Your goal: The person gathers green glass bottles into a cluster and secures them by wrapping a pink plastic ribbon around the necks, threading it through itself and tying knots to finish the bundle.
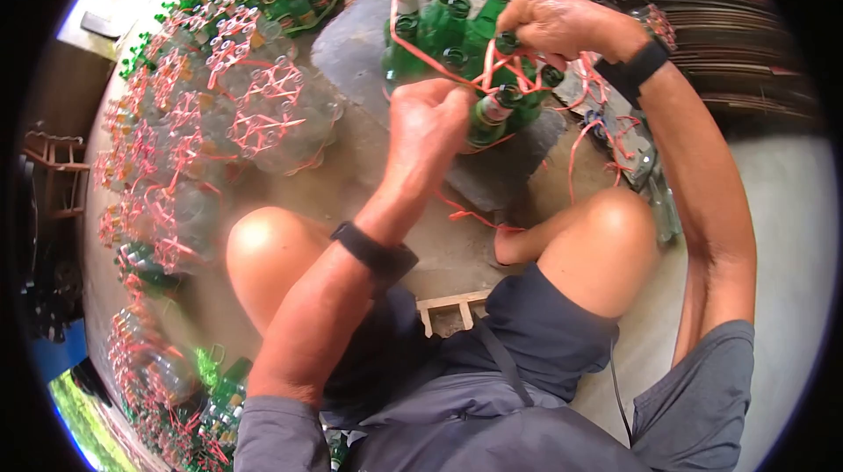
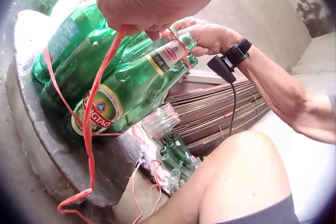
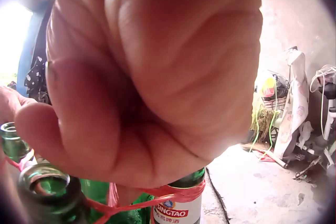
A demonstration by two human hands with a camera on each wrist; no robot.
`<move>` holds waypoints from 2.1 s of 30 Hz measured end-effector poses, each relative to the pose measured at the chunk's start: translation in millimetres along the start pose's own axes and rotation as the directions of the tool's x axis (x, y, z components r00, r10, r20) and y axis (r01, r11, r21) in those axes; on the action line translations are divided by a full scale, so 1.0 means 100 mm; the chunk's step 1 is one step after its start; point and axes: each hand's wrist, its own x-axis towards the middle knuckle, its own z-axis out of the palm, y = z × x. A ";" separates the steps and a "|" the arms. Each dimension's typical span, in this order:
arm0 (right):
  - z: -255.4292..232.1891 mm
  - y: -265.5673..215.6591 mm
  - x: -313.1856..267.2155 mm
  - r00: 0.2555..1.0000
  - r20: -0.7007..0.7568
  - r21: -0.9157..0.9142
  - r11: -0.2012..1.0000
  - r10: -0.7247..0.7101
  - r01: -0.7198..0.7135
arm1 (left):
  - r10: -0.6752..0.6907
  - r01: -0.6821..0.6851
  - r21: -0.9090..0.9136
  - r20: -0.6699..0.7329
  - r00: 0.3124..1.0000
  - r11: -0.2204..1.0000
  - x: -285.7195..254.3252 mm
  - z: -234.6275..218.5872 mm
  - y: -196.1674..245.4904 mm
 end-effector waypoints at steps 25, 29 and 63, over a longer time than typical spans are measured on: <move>1.17 -0.55 -0.56 0.747 -0.641 -0.202 0.977 -0.179 0.061 | 0.054 -0.056 0.040 0.042 0.998 0.998 -0.06 -0.18 0.13; 1.30 -0.48 -0.52 0.711 -0.680 -0.205 0.977 -0.181 0.052 | 0.351 -0.336 0.450 0.053 0.935 0.828 -0.07 -0.24 0.19; 1.44 -0.55 -0.43 0.653 -0.737 -0.228 0.974 -0.173 0.000 | 0.436 -0.830 0.490 0.707 0.556 0.265 0.76 -0.44 0.89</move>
